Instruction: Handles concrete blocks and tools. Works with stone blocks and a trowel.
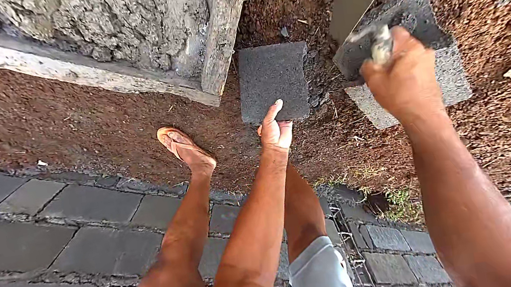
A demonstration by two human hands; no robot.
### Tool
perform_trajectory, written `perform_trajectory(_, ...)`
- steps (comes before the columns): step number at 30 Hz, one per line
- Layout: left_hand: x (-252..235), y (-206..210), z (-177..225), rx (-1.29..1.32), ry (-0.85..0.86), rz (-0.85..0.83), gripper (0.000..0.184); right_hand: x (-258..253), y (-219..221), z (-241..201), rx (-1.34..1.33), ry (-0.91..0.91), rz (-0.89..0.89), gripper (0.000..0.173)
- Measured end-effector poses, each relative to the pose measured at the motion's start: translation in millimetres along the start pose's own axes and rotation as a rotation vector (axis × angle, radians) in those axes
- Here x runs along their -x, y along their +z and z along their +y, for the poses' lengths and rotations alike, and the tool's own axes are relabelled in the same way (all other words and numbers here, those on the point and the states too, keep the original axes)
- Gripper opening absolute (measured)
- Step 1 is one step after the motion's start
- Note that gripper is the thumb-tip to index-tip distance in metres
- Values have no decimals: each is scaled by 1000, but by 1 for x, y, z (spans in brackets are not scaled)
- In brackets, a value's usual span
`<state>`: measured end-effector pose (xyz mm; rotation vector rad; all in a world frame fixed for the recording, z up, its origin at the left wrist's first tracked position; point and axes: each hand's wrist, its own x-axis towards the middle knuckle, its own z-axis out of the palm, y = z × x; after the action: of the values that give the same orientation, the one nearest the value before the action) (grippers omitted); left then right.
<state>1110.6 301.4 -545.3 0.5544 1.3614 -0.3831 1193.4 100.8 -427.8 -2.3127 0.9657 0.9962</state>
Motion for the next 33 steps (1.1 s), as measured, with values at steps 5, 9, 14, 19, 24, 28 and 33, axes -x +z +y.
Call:
perform_trajectory(5, 1, 2, 2, -32, 3, 25, 29, -19, 43, 4, 9, 22, -187, 44)
perform_trajectory(9, 4, 10, 7, -47, -11, -5, 23, -18, 46, 30, 70, 85, -346, 40)
perform_trajectory(14, 9, 9, 8, -55, -20, -21, 17, -6, 30, -2, -79, -29, 13, 43)
perform_trajectory(19, 20, 50, 24, -155, -29, 52, 22, -9, 68, 51, 89, 80, -421, 42)
perform_trajectory(24, 13, 88, 39, -233, -28, 121, 40, 69, 12, 37, -209, -94, 31, 33)
perform_trajectory(28, 14, 85, 39, -237, -39, 112, 36, 91, 0, 8, -283, -191, 234, 26)
perform_trajectory(33, 17, 66, 31, -207, -54, 86, 29, 68, 49, 36, -40, 18, -180, 40)
